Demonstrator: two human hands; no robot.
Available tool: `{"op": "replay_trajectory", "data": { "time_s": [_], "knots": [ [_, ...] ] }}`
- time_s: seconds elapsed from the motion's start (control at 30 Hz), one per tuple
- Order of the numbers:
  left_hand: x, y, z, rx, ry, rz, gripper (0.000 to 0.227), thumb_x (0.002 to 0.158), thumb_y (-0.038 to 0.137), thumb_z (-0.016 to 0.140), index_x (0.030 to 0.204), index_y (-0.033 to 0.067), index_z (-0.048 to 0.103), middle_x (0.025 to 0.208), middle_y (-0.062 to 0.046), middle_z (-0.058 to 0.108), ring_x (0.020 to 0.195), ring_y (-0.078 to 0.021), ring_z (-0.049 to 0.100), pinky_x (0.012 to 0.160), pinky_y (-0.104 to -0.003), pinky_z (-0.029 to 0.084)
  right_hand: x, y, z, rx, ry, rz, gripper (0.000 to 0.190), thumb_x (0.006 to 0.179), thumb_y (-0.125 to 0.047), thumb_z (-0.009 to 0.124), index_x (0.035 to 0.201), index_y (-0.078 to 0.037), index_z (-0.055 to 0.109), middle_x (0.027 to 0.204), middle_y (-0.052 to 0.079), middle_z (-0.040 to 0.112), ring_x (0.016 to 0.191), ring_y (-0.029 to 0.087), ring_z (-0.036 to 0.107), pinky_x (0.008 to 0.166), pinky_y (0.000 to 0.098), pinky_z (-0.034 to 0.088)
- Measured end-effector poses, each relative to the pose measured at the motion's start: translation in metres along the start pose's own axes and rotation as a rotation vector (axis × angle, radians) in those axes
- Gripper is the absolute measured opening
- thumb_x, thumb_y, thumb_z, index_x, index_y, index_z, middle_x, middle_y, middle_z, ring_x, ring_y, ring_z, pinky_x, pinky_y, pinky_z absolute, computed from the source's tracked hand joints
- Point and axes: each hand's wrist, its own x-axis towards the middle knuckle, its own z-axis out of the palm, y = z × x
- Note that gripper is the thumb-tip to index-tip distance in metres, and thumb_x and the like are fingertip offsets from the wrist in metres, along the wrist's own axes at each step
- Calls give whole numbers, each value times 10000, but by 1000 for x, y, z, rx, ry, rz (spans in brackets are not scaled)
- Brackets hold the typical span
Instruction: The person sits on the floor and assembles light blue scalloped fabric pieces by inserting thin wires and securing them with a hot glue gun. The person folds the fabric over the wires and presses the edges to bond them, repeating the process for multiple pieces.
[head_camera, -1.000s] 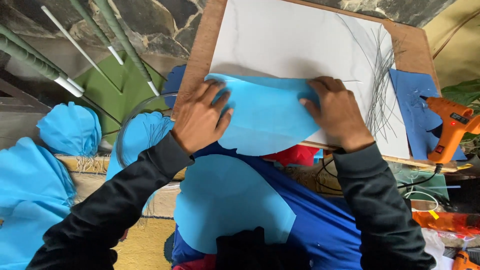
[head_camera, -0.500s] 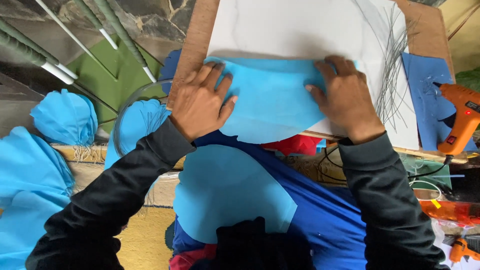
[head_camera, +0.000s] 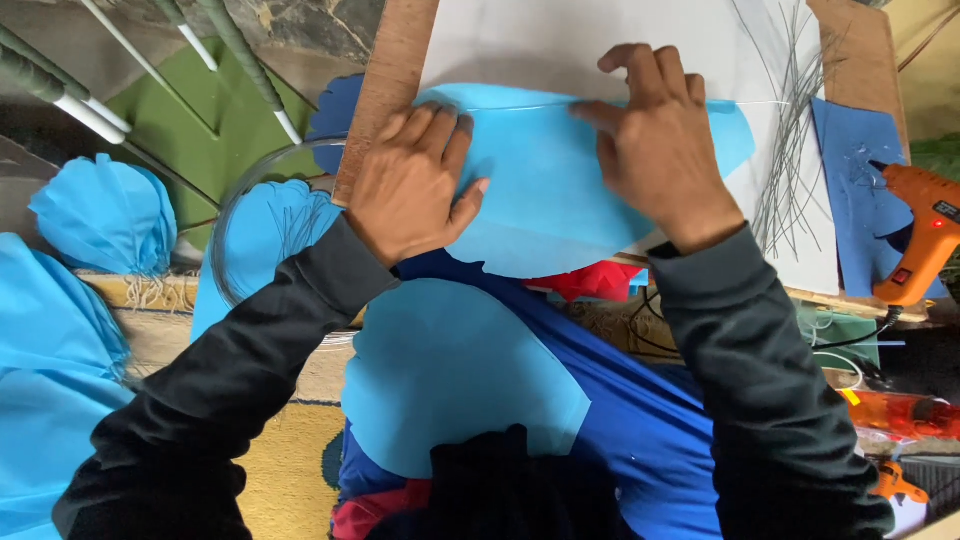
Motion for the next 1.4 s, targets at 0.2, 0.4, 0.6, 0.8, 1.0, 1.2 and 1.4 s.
{"op": "replay_trajectory", "data": {
  "time_s": [0.2, 0.4, 0.6, 0.8, 1.0, 1.2, 1.4],
  "knots": [
    [3, 1, -2, 33, -1, 17, 476, 797, 314, 566, 1013, -110, 560, 1065, -209, 506, 961, -293, 472, 872, -355, 359, 7, 9, 11, 183, 19, 13, 332, 683, 100, 590, 904, -110, 722, 1047, 42, 542, 823, 197, 460, 715, 325, 399],
    [7, 1, -3, 63, 14, 25, 447, 795, 333, 554, 919, -94, 593, 977, -179, 524, 905, -262, 459, 906, -341, 333, 13, 13, 13, 528, 15, 12, 223, 677, 194, 560, 804, 32, 647, 923, 132, 602, 652, 240, 537, 619, 321, 436],
    [5, 2, 4, 86, 11, 13, 472, 794, 357, 550, 921, -94, 608, 993, -184, 530, 892, -270, 474, 877, -348, 347, 11, 20, 27, 425, 44, -10, 311, 656, 195, 550, 872, 39, 712, 846, 134, 665, 499, 207, 498, 521, 287, 431],
    [6, 2, 1, 114, 30, 28, 453, 788, 356, 544, 923, -74, 591, 977, -174, 515, 864, -261, 450, 857, -343, 337, 11, 21, 31, 461, 30, 8, 259, 690, 163, 593, 900, 52, 696, 859, 138, 670, 550, 221, 529, 560, 303, 440],
    [3, 2, 5, 108, 22, 21, 457, 784, 353, 540, 936, -75, 597, 1043, -199, 531, 920, -281, 476, 895, -348, 337, 11, 20, 39, 289, 47, -6, 245, 664, 123, 637, 847, -32, 691, 884, 75, 668, 525, 173, 525, 578, 276, 454],
    [3, 3, 4, 24, 18, 7, 458, 784, 309, 547, 1003, -93, 557, 1089, -219, 504, 969, -308, 462, 884, -368, 336, 11, 15, 18, 331, 125, -31, 229, 640, 118, 602, 822, -6, 667, 1007, 121, 615, 668, 245, 574, 641, 327, 462],
    [5, 3, -1, -15, 31, 16, 439, 767, 287, 566, 975, -100, 563, 1030, -207, 521, 927, -306, 476, 861, -375, 363, -36, 1, -72, 460, 161, 116, 143, 776, 159, 641, 906, 101, 651, 1217, 202, 463, 1135, 347, 476, 939, 405, 418]
  ]
}}
